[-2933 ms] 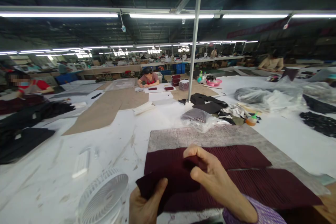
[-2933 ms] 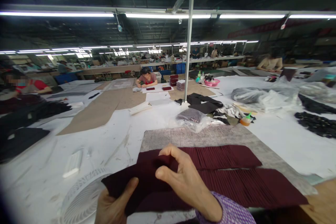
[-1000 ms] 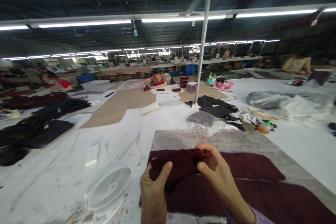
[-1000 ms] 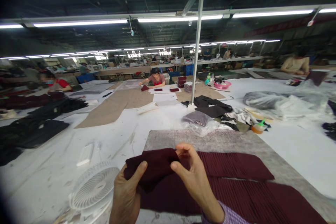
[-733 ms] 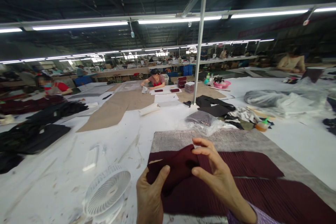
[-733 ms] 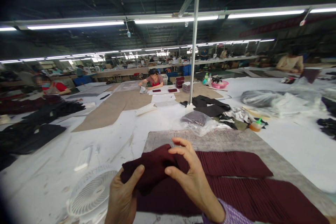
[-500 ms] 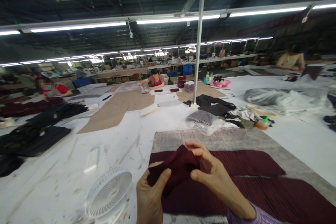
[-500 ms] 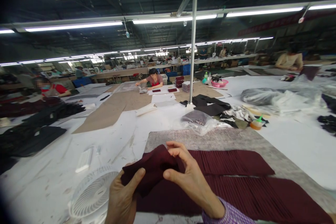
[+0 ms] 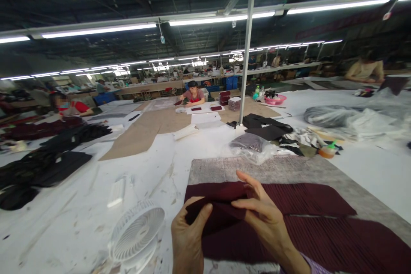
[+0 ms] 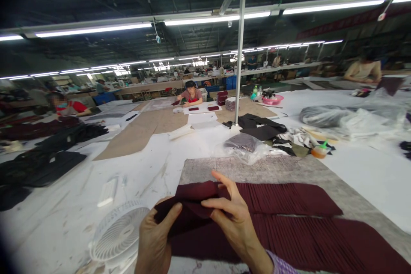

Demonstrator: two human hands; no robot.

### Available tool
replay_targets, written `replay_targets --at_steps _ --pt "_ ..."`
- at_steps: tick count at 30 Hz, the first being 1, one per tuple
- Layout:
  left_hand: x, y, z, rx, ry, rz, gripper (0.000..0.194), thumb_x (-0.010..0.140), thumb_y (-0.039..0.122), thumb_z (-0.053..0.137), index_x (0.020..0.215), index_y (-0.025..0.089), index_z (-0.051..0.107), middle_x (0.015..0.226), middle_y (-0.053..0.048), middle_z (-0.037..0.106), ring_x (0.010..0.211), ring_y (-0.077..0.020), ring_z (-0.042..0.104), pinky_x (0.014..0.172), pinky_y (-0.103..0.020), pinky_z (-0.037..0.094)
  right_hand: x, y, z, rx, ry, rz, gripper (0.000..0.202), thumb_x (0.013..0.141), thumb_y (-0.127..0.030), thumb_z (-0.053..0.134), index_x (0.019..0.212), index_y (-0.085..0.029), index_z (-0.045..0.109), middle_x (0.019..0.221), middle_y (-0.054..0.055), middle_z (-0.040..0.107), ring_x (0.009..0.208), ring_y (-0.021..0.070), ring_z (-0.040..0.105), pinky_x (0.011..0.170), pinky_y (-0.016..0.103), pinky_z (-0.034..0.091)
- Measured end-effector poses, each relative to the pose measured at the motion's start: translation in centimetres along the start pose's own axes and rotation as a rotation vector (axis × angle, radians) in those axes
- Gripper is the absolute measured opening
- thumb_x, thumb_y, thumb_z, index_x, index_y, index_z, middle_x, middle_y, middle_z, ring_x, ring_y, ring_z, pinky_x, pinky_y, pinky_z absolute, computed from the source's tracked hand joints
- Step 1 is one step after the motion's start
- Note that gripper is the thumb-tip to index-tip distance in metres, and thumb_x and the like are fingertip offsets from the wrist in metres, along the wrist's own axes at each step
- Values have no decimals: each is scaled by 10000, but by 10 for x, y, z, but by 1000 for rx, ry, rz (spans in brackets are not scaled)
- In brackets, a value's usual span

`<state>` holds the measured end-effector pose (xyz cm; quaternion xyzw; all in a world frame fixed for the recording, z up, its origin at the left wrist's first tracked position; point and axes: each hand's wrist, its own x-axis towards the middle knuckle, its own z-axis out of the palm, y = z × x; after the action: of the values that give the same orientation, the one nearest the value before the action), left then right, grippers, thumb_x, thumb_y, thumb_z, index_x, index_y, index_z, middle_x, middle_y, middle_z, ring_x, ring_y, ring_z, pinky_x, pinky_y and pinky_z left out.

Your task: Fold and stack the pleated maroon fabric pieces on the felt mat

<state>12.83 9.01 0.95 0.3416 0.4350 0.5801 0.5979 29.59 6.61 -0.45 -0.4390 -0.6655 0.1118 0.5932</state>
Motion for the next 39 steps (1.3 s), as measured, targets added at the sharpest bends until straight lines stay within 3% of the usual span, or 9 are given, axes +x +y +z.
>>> replay_targets --at_steps 5,8,15,22,24,27,29,34,39 --pt "-1 5 7 -60 45 -42 298 617 308 788 854 173 668 746 -4 701 712 -172 638 668 -264 523 2 -14 2 -511 273 -311 299 797 -28 613 923 -276 722 1043 51 565 1049 252 469 869 411 396" --pt "0 7 12 -86 35 -54 361 609 310 787 913 165 655 815 -32 713 829 -230 654 759 -337 530 1 -14 3 -522 237 -348 270 781 -1 627 926 -216 701 871 41 557 841 181 509 736 332 422" --pt "8 -9 8 340 143 155 293 671 427 722 802 175 647 736 2 661 752 -176 586 721 -270 477 2 3 6 -120 -82 -197 184 832 -1 541 875 -179 555 949 59 638 843 148 614 736 246 497" --pt "6 -15 14 483 90 242 218 717 411 684 730 199 634 714 24 622 731 -152 564 708 -235 445 4 6 6 571 -259 566 227 848 -344 612 1016 -224 520 880 5 626 764 139 582 660 233 489" --pt "8 -14 15 482 72 251 206 708 392 693 705 193 640 710 22 628 724 -149 569 707 -233 448 2 6 4 636 -419 635 415 734 -341 723 1090 -226 545 907 9 640 808 163 595 689 251 493" --pt "16 -12 13 442 141 234 224 677 390 725 750 188 661 713 25 643 735 -152 579 720 -241 459 -7 16 -3 523 -854 658 260 693 -348 728 893 -189 675 719 0 643 659 156 602 592 235 476" --pt "24 -8 12 354 203 216 250 654 380 748 794 187 671 713 29 655 739 -156 592 726 -254 474 -11 28 -10 363 -965 635 177 756 -349 653 749 -177 694 621 -2 627 568 141 585 541 226 447" --pt "28 -4 26 111 167 134 229 614 293 782 781 169 684 708 18 709 753 -171 657 802 -296 512 5 50 -24 178 -263 607 234 820 -382 581 912 -172 630 843 49 668 790 193 619 719 296 482" --pt "15 -12 52 -11 66 -10 228 585 253 800 752 152 682 608 -2 716 674 -198 689 767 -343 559 25 38 -19 364 -117 630 378 694 -425 737 942 -175 599 860 47 669 815 217 625 710 312 511"
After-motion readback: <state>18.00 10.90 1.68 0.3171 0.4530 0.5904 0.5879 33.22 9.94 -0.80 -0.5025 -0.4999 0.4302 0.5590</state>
